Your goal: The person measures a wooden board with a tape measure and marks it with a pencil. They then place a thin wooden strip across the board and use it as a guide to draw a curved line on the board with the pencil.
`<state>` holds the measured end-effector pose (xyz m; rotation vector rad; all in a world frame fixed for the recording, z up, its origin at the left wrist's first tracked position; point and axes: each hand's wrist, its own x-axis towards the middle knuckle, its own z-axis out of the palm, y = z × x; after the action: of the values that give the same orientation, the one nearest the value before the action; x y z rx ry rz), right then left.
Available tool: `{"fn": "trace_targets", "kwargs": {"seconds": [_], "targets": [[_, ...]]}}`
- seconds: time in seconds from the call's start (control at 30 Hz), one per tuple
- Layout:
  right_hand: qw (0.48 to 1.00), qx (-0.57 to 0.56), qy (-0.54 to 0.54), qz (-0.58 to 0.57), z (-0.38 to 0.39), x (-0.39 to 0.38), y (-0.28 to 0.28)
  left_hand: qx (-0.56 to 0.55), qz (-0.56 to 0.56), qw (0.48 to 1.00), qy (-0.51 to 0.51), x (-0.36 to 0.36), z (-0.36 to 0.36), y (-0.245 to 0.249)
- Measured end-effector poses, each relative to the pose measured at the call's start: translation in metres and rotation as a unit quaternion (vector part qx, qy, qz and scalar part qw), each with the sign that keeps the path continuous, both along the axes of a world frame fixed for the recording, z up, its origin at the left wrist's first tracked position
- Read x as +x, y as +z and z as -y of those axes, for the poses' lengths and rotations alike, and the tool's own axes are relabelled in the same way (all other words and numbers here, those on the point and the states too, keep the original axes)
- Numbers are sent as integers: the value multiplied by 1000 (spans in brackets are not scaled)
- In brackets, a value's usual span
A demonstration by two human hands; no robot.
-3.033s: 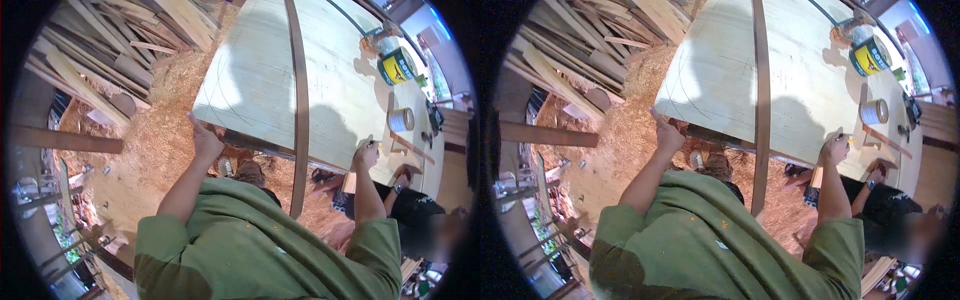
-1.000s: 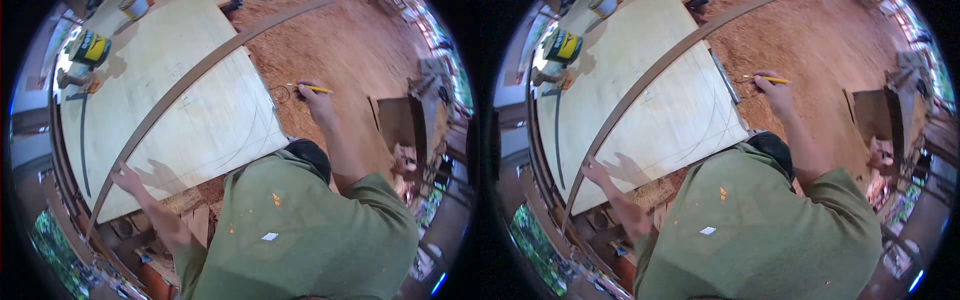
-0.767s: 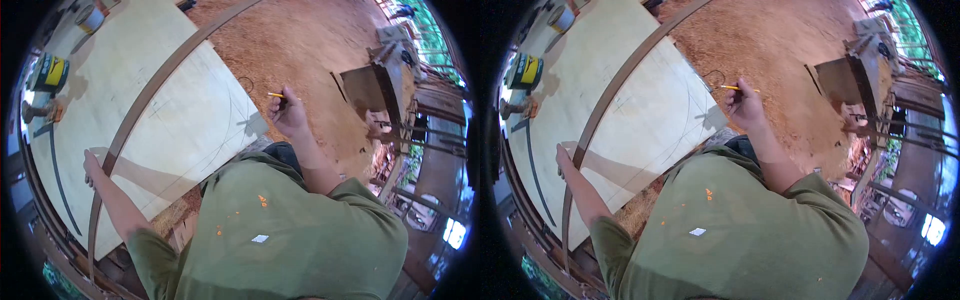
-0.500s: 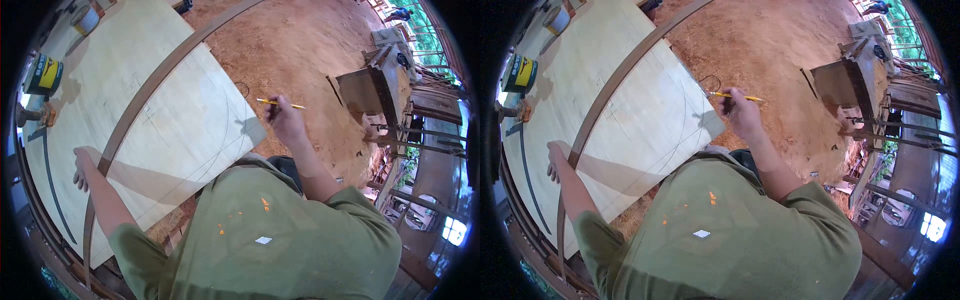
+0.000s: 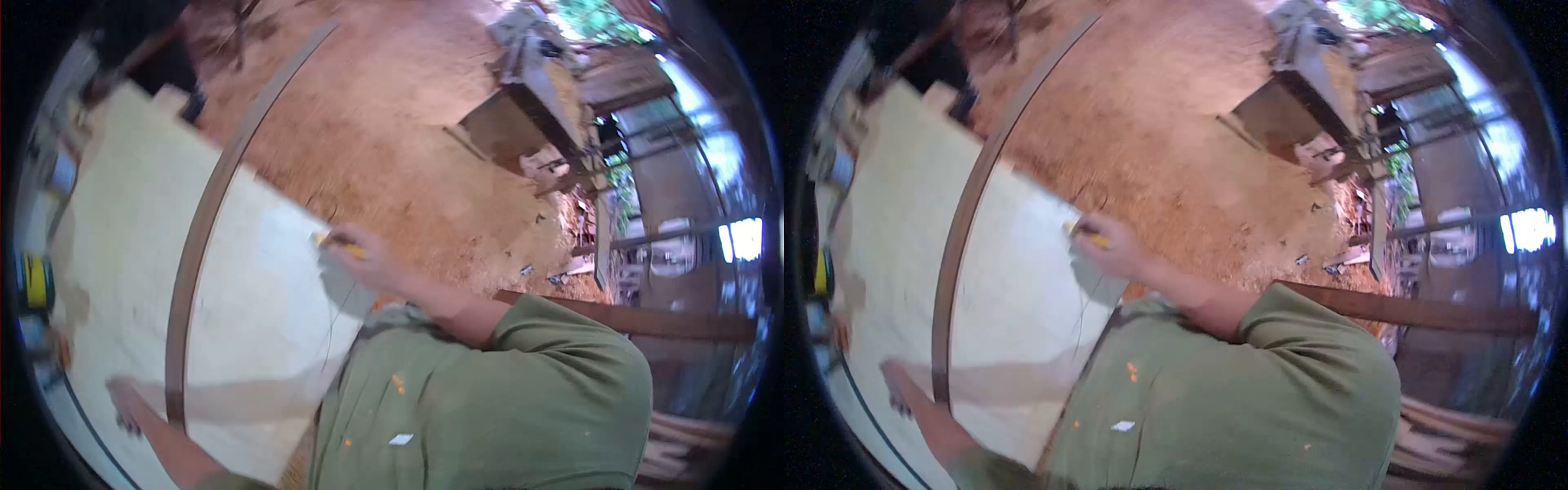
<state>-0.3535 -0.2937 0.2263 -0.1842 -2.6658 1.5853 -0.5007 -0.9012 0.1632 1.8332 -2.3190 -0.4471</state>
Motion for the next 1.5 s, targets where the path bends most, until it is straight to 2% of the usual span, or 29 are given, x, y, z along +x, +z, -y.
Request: {"fn": "trace_targets", "kwargs": {"seconds": [0.07,0.17,0.27,0.33,0.47,0.63,0.73,0.87,0.97,1.07,1.13,1.23,1.33,1.4,1.43,1.5], "targets": [[998,-61,-27,-6,4,9,-2,-12,5,1000,24,8,10,-1],[997,-68,-20,13,1,11,-9,-15,10,998,52,9,10,0],[996,-87,-19,-23,4,12,-5,-13,11,998,65,7,8,-1],[999,21,-14,-31,5,8,-6,-12,10,998,69,5,6,0],[999,9,-15,-52,17,-17,-7,-15,6,997,76,9,1,2],[991,90,13,-96,21,-16,6,-21,2,997,68,7,1,4],[990,76,37,-117,18,5,9,-19,-4,998,66,8,0,7],[992,89,-11,-92,25,-17,4,-15,-16,998,53,13,-15,14],[990,91,-2,-108,25,-14,3,-4,-30,999,45,11,-20,21],[986,117,31,-113,22,-2,4,-17,0,999,46,6,2,2],[990,82,6,-117,25,-16,-1,-27,14,998,50,6,5,5],[988,97,-13,-120,30,-38,0,-7,6,999,35,8,-5,15],[989,109,19,-95,23,-15,1,-15,23,999,38,7,-5,12],[990,106,21,-91,21,-9,2,-27,-32,993,112,2,-6,7],[991,103,20,-85,22,-8,3,-27,-32,993,113,3,-1,6],[992,90,0,-84,29,-25,5,8,21,999,46,5,8,6]]}}
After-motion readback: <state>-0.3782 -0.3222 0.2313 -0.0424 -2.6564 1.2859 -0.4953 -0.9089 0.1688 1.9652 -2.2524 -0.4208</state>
